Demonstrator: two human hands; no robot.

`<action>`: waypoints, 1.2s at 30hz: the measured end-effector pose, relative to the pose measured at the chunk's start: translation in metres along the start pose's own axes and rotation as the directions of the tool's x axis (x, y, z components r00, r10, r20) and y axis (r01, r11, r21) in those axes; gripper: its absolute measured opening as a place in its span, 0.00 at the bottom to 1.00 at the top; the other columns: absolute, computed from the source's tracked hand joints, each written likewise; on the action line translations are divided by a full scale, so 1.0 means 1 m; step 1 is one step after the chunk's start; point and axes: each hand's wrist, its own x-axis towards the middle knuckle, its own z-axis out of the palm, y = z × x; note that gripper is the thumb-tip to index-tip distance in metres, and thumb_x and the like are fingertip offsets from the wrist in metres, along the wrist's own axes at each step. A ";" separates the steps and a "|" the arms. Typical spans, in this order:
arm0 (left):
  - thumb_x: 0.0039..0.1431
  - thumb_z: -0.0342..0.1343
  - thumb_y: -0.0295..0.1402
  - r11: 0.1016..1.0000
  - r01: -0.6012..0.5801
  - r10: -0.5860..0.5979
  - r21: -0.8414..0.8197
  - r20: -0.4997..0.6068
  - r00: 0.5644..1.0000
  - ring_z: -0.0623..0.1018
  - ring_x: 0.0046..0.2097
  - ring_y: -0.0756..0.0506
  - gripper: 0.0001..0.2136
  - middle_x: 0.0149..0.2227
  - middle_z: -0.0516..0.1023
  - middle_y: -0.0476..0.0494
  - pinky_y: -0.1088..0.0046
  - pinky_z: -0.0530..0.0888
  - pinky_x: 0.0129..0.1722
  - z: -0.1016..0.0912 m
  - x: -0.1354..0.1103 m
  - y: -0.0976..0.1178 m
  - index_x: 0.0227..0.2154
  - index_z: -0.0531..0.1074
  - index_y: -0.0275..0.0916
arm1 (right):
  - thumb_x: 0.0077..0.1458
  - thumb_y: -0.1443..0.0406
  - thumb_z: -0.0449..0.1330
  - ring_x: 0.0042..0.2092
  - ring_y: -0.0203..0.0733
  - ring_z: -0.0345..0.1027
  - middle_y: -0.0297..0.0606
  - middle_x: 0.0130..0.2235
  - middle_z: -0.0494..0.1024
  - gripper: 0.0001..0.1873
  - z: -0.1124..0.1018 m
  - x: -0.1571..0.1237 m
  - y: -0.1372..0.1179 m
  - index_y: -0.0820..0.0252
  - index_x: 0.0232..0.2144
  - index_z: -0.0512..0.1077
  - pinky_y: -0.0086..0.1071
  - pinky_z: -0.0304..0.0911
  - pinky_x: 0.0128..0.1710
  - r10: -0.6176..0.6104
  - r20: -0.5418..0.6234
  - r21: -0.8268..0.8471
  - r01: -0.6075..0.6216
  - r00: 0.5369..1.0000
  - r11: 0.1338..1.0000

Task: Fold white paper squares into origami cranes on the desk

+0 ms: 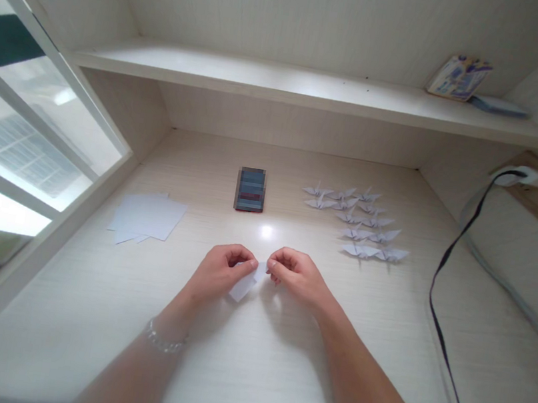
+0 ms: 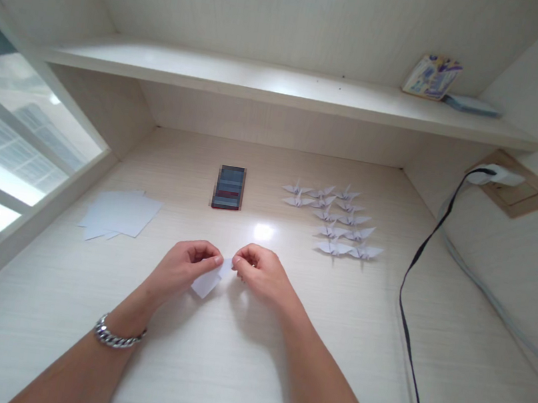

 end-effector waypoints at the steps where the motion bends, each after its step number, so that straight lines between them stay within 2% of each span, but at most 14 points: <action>1: 0.53 0.53 0.37 1.000 -0.011 0.010 0.020 0.021 1.000 0.73 0.30 0.48 0.10 0.28 0.77 0.44 0.76 0.68 0.29 0.001 -0.001 0.001 0.28 0.75 0.36 | 0.51 0.65 0.55 0.28 0.34 0.63 0.33 0.26 0.71 0.06 0.001 -0.001 -0.001 0.61 0.28 0.70 0.27 0.57 0.27 -0.008 0.010 -0.029 0.008 1.000 1.000; 5: 0.53 0.52 0.35 0.994 -0.021 0.013 0.104 0.078 0.997 0.72 0.29 0.49 0.09 0.26 0.76 0.46 0.76 0.67 0.27 0.002 -0.003 0.006 0.26 0.74 0.36 | 0.49 0.66 0.55 0.27 0.33 0.61 0.32 0.24 0.71 0.06 -0.002 -0.002 -0.002 0.61 0.26 0.71 0.26 0.54 0.25 -0.012 0.060 -0.087 0.017 0.998 0.996; 10: 0.50 0.52 0.31 0.998 0.018 -0.026 0.060 0.144 0.989 0.71 0.27 0.50 0.08 0.25 0.75 0.46 0.77 0.65 0.25 -0.003 -0.003 0.008 0.25 0.75 0.35 | 0.45 0.67 0.56 0.23 0.33 0.61 0.32 0.21 0.70 0.04 -0.015 0.001 0.004 0.63 0.23 0.70 0.27 0.56 0.25 0.058 0.056 0.116 -0.064 0.997 0.991; 15: 0.49 0.51 0.28 0.999 0.027 -0.030 0.019 0.215 0.976 0.71 0.27 0.50 0.07 0.23 0.74 0.47 0.76 0.65 0.27 -0.014 -0.004 0.007 0.23 0.73 0.35 | 0.43 0.68 0.58 0.22 0.31 0.59 0.32 0.21 0.70 0.03 -0.030 0.000 0.006 0.64 0.22 0.70 0.27 0.55 0.23 0.042 0.025 0.189 -0.046 0.999 0.981; 18: 0.49 0.52 0.28 0.999 0.044 -0.040 -0.021 0.189 0.981 0.70 0.27 0.50 0.06 0.22 0.73 0.47 0.76 0.66 0.28 -0.020 -0.004 0.005 0.23 0.73 0.34 | 0.44 0.68 0.57 0.21 0.30 0.58 0.31 0.19 0.69 0.03 -0.037 -0.002 0.004 0.64 0.22 0.69 0.27 0.53 0.23 0.033 -0.022 0.212 -0.028 0.999 0.977; 21: 0.51 0.53 0.30 0.996 0.043 -0.037 -0.076 0.079 0.996 0.71 0.27 0.51 0.05 0.23 0.73 0.48 0.76 0.66 0.29 -0.020 -0.003 0.004 0.25 0.72 0.35 | 0.45 0.66 0.58 0.21 0.31 0.58 0.30 0.19 0.67 0.05 -0.039 -0.002 0.001 0.63 0.22 0.69 0.27 0.54 0.23 0.021 -0.064 0.218 -0.007 0.998 0.976; 23: 0.52 0.54 0.32 0.995 0.010 -0.009 -0.104 0.015 1.000 0.72 0.31 0.50 0.06 0.27 0.75 0.46 0.76 0.67 0.32 -0.014 -0.002 0.005 0.28 0.72 0.35 | 0.46 0.66 0.58 0.22 0.31 0.59 0.31 0.20 0.68 0.05 -0.035 -0.002 0.000 0.63 0.23 0.69 0.27 0.55 0.24 0.012 -0.048 0.207 -0.002 0.999 0.978; 25: 0.53 0.54 0.36 0.992 0.003 0.001 -0.127 0.035 0.999 0.73 0.33 0.49 0.09 0.32 0.76 0.44 0.75 0.68 0.32 -0.007 -0.001 0.006 0.31 0.73 0.35 | 0.47 0.65 0.58 0.23 0.32 0.60 0.32 0.22 0.69 0.05 -0.029 -0.001 0.000 0.63 0.23 0.70 0.27 0.55 0.24 0.003 -0.040 0.190 0.005 0.999 0.982; 26: 0.53 0.55 0.38 0.990 0.015 -0.007 -0.138 0.059 0.998 0.73 0.32 0.49 0.10 0.31 0.76 0.44 0.75 0.68 0.31 -0.004 0.000 0.005 0.31 0.73 0.35 | 0.47 0.65 0.58 0.23 0.32 0.61 0.32 0.22 0.70 0.06 -0.026 0.000 0.000 0.63 0.24 0.70 0.28 0.56 0.25 0.001 -0.044 0.186 0.007 0.999 0.983; 28: 0.53 0.55 0.40 0.991 0.032 -0.028 -0.128 0.030 0.999 0.72 0.30 0.49 0.12 0.29 0.76 0.44 0.75 0.67 0.29 -0.001 0.001 0.004 0.30 0.73 0.34 | 0.48 0.64 0.58 0.24 0.33 0.62 0.33 0.23 0.70 0.07 -0.022 0.000 0.001 0.63 0.25 0.70 0.28 0.58 0.26 0.002 -0.044 0.171 0.005 0.999 0.985; 32: 0.54 0.53 0.41 1.000 0.012 -0.012 -0.027 -0.032 0.999 0.71 0.29 0.49 0.13 0.27 0.75 0.45 0.76 0.66 0.27 -0.002 0.001 0.002 0.29 0.73 0.35 | 0.49 0.64 0.56 0.27 0.35 0.64 0.34 0.24 0.72 0.07 -0.019 0.000 0.001 0.62 0.27 0.72 0.28 0.58 0.27 -0.020 0.011 -0.004 0.020 1.000 1.000; 36: 0.54 0.53 0.39 0.994 -0.051 0.048 0.093 0.034 0.998 0.73 0.31 0.47 0.12 0.28 0.77 0.45 0.75 0.67 0.31 -0.001 -0.001 0.005 0.27 0.75 0.36 | 0.49 0.66 0.55 0.29 0.35 0.64 0.34 0.27 0.73 0.07 -0.011 -0.001 -0.003 0.62 0.27 0.72 0.27 0.57 0.28 -0.063 0.060 -0.132 0.070 0.996 0.989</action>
